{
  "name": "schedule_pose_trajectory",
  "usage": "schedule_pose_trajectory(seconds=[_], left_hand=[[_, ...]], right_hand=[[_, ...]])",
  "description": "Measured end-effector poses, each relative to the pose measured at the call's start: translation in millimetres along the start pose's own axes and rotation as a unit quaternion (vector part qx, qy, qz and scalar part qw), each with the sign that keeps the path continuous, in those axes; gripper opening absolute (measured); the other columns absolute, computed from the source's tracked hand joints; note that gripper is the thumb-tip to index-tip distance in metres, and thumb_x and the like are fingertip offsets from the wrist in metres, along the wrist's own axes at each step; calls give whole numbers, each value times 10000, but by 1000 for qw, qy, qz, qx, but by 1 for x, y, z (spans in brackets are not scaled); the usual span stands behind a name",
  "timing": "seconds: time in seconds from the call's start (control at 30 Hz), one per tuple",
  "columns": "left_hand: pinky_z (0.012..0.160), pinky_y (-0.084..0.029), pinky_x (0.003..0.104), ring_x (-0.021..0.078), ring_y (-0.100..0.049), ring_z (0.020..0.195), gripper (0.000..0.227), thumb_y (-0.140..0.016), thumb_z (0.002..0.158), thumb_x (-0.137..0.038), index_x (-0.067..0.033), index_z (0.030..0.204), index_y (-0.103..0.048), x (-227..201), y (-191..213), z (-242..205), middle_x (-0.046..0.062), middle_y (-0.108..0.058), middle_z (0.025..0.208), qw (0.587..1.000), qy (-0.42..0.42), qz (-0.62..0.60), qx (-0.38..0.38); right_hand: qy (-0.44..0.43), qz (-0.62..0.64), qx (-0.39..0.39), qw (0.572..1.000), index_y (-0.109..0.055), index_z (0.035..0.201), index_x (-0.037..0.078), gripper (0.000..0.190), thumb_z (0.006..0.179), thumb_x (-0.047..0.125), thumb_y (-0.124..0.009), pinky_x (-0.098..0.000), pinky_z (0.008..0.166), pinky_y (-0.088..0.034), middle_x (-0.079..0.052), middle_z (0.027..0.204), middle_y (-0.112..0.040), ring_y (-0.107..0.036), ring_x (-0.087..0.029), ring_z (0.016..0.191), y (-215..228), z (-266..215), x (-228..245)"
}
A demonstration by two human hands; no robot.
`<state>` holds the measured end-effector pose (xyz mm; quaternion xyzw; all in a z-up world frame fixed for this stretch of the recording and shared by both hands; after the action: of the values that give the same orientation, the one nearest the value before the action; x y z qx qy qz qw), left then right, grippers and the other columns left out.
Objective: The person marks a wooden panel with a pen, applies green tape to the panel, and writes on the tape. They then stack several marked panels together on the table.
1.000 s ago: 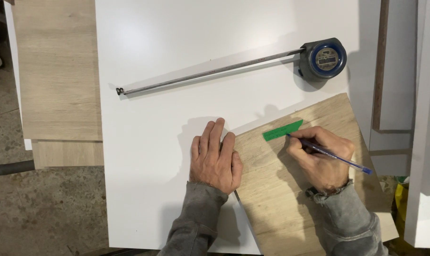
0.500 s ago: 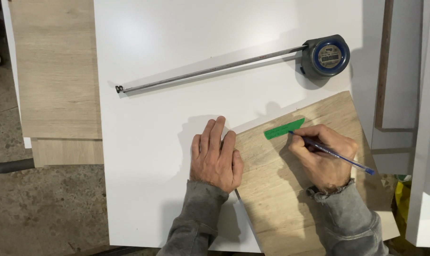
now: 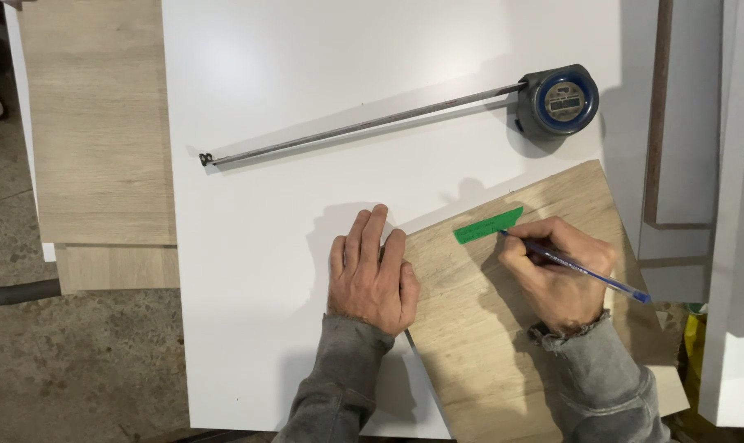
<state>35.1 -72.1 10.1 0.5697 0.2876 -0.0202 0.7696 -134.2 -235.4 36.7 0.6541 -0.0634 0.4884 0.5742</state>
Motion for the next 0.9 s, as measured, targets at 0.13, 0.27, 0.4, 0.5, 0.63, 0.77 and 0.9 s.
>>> schedule_pose_trajectory(seconds=[0.13,0.27,0.4,0.5,0.63,0.77,0.9], left_hand=[[1097,-356,572,427,-449,1392,433,-580,842,-186,7,1223,-648,-2,4,-1,266,-484,1492,1000,5,-1,6],[1097,-348,584,429,-442,1390,432,-592,843,-183,0,1231,-643,-5,6,2,253,-482,1492,1000,2,2,0],[1087,-362,573,432,-434,1380,429,-600,846,-161,5,1240,-630,-10,16,3,254,-478,1481,1000,2,-8,-13],[1086,-382,558,430,-447,1349,407,-604,874,-149,0,1252,-621,-19,28,-14,241,-496,1457,997,20,-7,-71],[981,-421,546,397,-520,1162,314,-618,905,-136,-3,1189,-609,-24,59,-67,207,-553,1261,963,192,-73,-173],[906,-449,513,393,-531,1061,245,-612,888,-81,1,1119,-602,-60,74,-163,194,-546,1145,954,221,-133,-150],[828,-440,494,345,-513,1041,323,-625,936,-236,-72,1207,-561,-55,29,-247,161,-488,1152,915,352,-192,-33]], right_hand=[[7,73,-53,996,-729,1002,-10,102,956,81,-743,-231,508,-501,-119,762,-714,-655,-119,572,16,-8,10],[27,34,-62,997,-729,1014,-15,114,967,89,-728,-265,537,-526,-142,857,-744,-680,-155,633,39,-34,19],[142,-214,-124,959,-619,1207,-16,162,1074,75,-596,-455,890,-587,-214,1088,-716,-717,-377,1048,69,-70,50],[50,-269,-103,956,-559,1210,3,217,1076,161,-621,-537,922,-537,-246,1082,-687,-666,-460,1083,81,-96,1],[-181,-131,-32,974,-501,1154,3,432,988,340,-715,-563,813,-503,-241,939,-650,-637,-458,895,80,-98,-22],[-108,-198,-52,973,-511,1037,7,463,976,392,-763,-554,865,-505,-224,944,-658,-625,-428,955,71,-108,-2],[-110,-250,-6,962,-557,941,28,493,878,454,-798,-533,774,-512,-197,920,-660,-616,-402,921,50,-116,21]])
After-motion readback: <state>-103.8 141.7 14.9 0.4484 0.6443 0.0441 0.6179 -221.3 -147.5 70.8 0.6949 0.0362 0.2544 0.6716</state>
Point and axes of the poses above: each hand's wrist, its own z-axis towards the middle knuckle, its own y-axis out of the back of the hand, x = y × z, the point moved 8 cm from there along z, towards the middle knuckle
